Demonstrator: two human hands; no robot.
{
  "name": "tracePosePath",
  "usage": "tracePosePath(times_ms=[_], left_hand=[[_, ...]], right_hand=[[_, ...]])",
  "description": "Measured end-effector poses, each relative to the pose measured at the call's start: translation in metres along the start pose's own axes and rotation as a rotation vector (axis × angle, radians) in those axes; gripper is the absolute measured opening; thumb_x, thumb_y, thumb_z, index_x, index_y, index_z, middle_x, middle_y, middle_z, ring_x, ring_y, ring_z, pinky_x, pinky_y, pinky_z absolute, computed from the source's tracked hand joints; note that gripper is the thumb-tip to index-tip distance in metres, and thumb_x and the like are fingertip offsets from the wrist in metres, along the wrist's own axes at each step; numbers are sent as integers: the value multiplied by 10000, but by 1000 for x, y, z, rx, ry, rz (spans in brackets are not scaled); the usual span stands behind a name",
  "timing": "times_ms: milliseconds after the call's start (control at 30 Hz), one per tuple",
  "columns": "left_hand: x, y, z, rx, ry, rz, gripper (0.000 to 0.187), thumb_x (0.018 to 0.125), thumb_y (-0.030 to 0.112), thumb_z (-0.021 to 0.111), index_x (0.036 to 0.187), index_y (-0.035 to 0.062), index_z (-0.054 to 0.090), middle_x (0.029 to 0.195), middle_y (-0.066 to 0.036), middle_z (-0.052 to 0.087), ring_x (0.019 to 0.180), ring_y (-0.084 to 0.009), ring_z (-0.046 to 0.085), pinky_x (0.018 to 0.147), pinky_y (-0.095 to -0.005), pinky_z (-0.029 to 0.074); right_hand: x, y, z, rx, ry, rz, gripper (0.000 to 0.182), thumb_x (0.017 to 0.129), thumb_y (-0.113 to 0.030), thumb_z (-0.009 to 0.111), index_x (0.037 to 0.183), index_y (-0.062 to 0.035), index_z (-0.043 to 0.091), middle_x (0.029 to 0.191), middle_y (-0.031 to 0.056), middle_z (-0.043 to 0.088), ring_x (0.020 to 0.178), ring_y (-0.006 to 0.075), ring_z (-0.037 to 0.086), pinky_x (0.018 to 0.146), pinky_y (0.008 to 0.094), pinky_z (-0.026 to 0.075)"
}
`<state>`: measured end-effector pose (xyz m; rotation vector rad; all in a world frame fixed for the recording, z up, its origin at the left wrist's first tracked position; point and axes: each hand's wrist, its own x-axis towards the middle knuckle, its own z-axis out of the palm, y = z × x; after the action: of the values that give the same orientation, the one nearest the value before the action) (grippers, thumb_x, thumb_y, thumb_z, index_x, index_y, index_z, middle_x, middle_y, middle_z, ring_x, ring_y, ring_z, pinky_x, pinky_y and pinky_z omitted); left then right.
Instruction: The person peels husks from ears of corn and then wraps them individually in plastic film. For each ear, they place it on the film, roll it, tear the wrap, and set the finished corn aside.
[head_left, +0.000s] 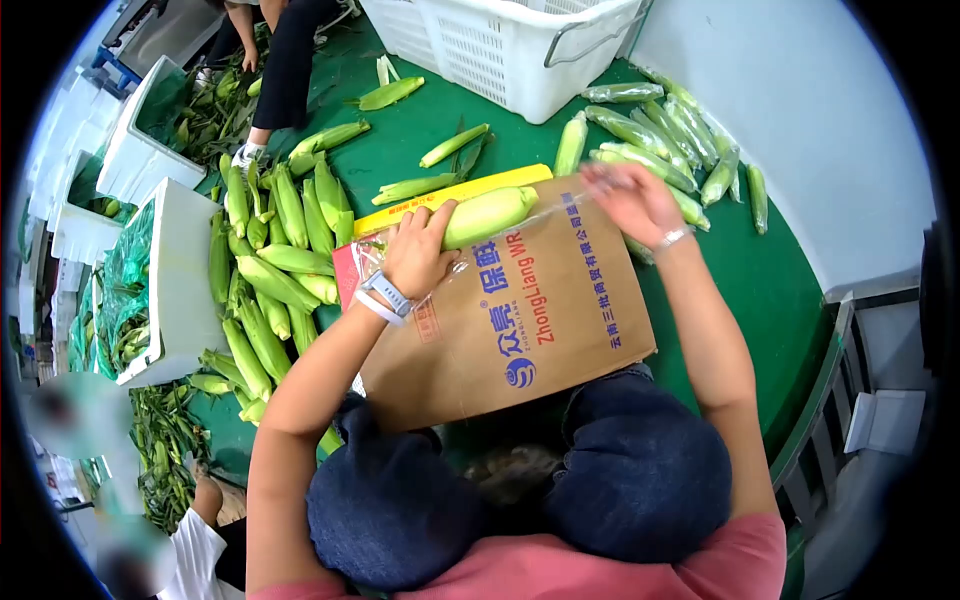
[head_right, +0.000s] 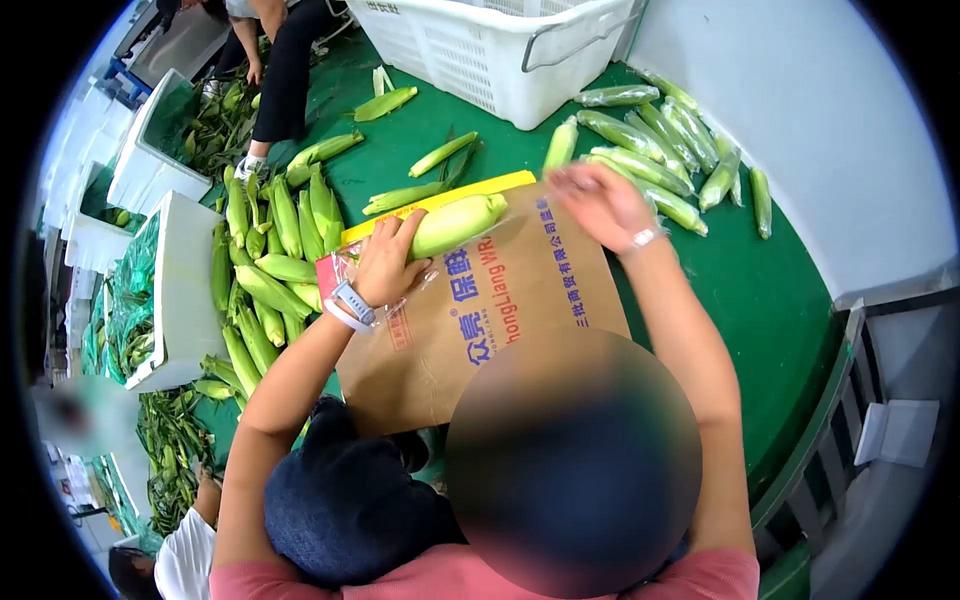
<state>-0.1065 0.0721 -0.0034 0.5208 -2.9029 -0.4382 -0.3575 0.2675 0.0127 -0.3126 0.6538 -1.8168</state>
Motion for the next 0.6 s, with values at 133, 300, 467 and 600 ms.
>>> tracePosePath(times_ms=[133,300,467,600], left_hand=[[2,-21,6,-173,165,223,602,659,154,726,1188,58,454,962,-140,507,934,-325,488,795,-432,396],[-84,-10,-22,204,258,37,309,755,304,641,845,41,506,822,-131,478,783,-301,472,685,-379,393],[-110,-51,-10,666,-222,-36,161,831,131,452,899,13,539,836,-143,579,765,-282,603,628,-378,500],[-148,-32,-90,34,-504,-275,174,849,128,473,901,-2,578,952,-152,615,819,-302,612,719,-380,493]], right_hand=[[44,79,81,-1379,-124,-345,304,853,-256,558,1114,-100,555,1083,90,555,1054,259,504,936,362,377],[69,120,65,-2166,-371,-768,510,810,-386,593,1287,-261,464,1083,85,536,1002,268,493,869,370,360],[61,108,69,-2352,-345,-502,480,817,-425,563,1268,-279,481,1008,91,547,960,266,489,831,386,353],[0,118,58,-2342,-471,-693,462,800,-425,570,1228,-258,521,940,113,539,889,266,485,779,408,363]])
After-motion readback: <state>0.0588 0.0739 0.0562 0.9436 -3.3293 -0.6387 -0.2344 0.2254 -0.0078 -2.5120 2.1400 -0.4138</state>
